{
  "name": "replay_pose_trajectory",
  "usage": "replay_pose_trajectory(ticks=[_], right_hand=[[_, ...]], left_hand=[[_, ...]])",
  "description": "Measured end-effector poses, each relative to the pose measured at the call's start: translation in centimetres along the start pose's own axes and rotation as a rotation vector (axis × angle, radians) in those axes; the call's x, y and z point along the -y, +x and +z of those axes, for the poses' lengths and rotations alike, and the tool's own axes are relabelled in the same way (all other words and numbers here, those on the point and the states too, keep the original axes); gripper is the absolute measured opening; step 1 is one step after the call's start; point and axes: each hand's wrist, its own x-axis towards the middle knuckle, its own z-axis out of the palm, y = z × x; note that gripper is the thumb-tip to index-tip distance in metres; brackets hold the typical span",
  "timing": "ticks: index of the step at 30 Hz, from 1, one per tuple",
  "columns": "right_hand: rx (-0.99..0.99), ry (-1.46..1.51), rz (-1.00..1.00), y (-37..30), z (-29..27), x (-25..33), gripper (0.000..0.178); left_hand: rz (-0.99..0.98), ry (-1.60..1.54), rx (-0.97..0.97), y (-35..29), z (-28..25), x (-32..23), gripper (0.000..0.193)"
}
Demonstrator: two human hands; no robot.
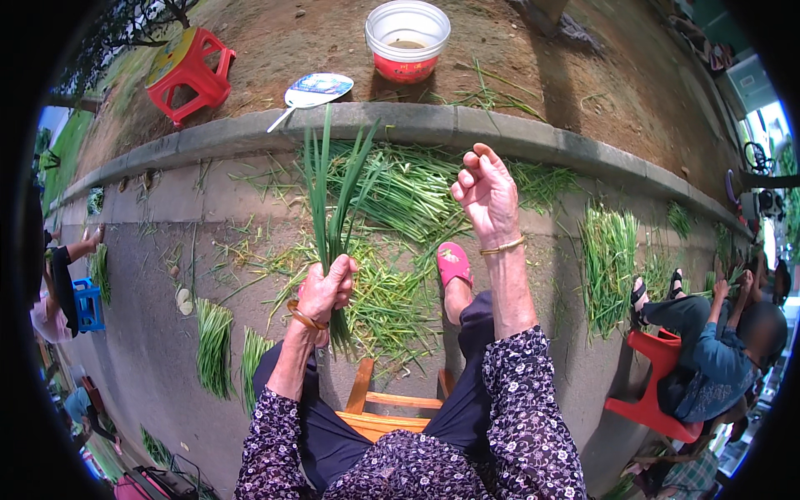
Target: The person holds a bunch of long green stalks in one hand and removes individual dried or yellowed blades with the other hand, placing the cleaned stalks on the ground.
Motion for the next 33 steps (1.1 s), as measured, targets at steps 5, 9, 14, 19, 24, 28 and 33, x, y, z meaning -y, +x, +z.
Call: replay_pose_trajectory(ticks=[5, 9, 14, 19, 24, 28, 33], right_hand=[[0.052, 0.029, 0.004, 0.0, -0.1, 0.2, 0.015], [0.046, -0.007, 0.024, 0.0, -0.9, 0.2, 0.016], [0.002, -0.016, 0.16, -0.3, -0.3, 0.2, 0.025], [0.027, -0.1, 0.116, -0.3, 0.6, 0.3, 0.028], [0.061, -0.092, 0.082, -0.3, 0.2, 0.4, 0.024], [0.044, -0.13, 0.065, -0.3, 0.1, 0.4, 0.022], [-0.021, -0.267, 0.126, -0.6, 0.3, 0.5, 0.017]], left_hand=[[0.586, 0.651, -0.225, 0.9, -0.7, 0.9, 0.013], [0.749, 1.025, -0.373, 0.0, -0.6, -0.4, 0.028], [0.945, 1.222, -0.514, -0.1, -1.3, -0.6, 0.037], [0.989, 1.343, -0.557, -0.2, -2.2, -0.8, 0.049], [0.978, 1.388, -0.607, -0.6, -2.7, -1.1, 0.049], [0.992, 1.422, -0.642, -0.7, -2.9, -1.3, 0.051], [0.996, 1.428, -0.666, -0.8, -3.1, -1.3, 0.054]])
